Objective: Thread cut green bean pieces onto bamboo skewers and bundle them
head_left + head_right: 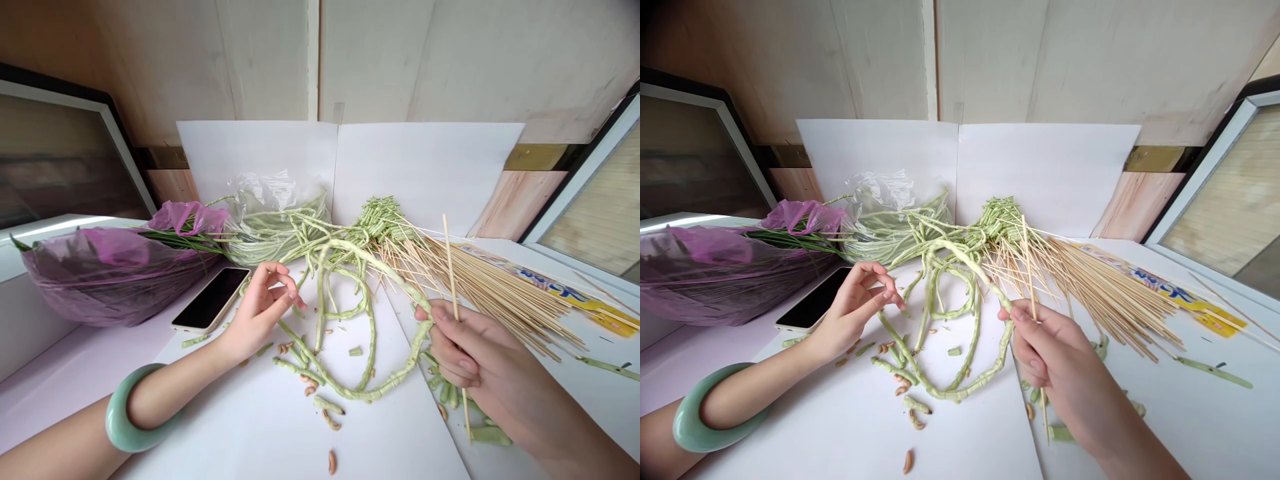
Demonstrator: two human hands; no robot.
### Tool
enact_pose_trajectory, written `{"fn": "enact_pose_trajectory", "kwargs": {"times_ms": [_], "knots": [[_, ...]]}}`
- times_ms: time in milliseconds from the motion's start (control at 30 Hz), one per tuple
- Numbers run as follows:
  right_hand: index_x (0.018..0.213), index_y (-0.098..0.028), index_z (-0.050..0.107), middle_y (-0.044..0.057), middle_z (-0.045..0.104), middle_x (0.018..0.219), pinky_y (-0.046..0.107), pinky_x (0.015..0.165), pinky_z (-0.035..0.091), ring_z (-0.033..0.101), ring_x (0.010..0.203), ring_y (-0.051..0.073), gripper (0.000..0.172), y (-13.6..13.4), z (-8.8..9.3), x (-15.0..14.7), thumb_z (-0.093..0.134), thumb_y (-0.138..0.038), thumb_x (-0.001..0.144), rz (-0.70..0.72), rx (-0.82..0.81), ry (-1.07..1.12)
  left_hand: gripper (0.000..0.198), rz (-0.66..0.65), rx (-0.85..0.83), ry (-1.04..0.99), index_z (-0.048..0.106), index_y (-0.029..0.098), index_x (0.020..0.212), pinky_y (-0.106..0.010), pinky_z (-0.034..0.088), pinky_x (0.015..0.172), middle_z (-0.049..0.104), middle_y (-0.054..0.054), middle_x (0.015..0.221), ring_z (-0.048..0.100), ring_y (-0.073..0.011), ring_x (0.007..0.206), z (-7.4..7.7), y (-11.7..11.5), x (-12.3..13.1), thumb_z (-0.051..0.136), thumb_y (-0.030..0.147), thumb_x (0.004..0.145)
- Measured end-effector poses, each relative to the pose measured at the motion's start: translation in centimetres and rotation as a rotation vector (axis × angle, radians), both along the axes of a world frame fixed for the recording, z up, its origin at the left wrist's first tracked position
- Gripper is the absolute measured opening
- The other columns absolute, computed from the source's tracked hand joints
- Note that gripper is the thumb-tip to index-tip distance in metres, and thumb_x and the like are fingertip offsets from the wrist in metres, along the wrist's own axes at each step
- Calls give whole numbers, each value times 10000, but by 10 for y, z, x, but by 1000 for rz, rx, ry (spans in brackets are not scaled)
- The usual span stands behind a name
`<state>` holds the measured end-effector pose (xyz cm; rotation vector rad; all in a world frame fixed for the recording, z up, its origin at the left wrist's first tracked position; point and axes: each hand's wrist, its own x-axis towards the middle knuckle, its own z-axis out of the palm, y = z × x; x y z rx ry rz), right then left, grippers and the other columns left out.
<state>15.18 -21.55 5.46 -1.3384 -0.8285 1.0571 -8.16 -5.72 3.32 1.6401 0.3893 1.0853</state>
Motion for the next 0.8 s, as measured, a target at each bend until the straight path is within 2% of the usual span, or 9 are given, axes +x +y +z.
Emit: {"fn": "enact_pose_trajectory", "kwargs": {"times_ms": [133,233,333,500,633,700,800], "knots": [[645,-200,398,-76,288,495,234,451,152,139,478,67,519,5,-3,0,659,-636,750,23,1,9,116,-158,33,204,449,193,963,-300,512,717,535,5,827,633,-132,726,1,-6,-1,528,254,905],[623,-196,352,-72,302,514,228,455,158,151,486,64,541,6,-5,2,661,-619,761,27,-5,24,90,-229,211,435,504,180,964,-299,505,734,583,-31,841,612,-147,774,6,-14,-1,484,256,919],[639,-194,366,-76,308,513,221,455,168,152,483,60,523,6,-5,4,664,-605,767,27,1,43,125,-247,411,623,542,182,995,-286,495,758,619,-54,915,598,-153,821,13,-23,1,496,257,907],[747,-196,482,-81,330,510,208,433,151,161,472,58,444,6,-4,2,687,-590,756,7,32,69,277,-331,594,823,555,168,1078,-277,479,763,623,-93,1013,606,-193,873,19,-40,15,597,322,852],[778,-199,497,-82,340,523,208,422,144,163,474,58,442,8,-3,1,733,-567,713,-21,71,97,128,-360,672,910,583,177,876,-246,407,582,608,-43,807,567,-160,678,20,-54,31,527,291,891],[840,-204,518,-82,343,542,206,420,142,166,477,59,435,9,-3,2,746,-550,706,-37,85,108,180,-348,688,898,542,177,751,-247,365,546,567,-21,703,523,-145,617,21,-59,38,477,242,906],[955,-217,536,-83,348,572,205,419,136,167,476,59,444,9,-3,7,754,-518,713,-44,103,117,231,-295,633,857,477,180,676,-237,357,550,516,-5,647,478,-130,592,21,-64,44,450,207,904]]}}
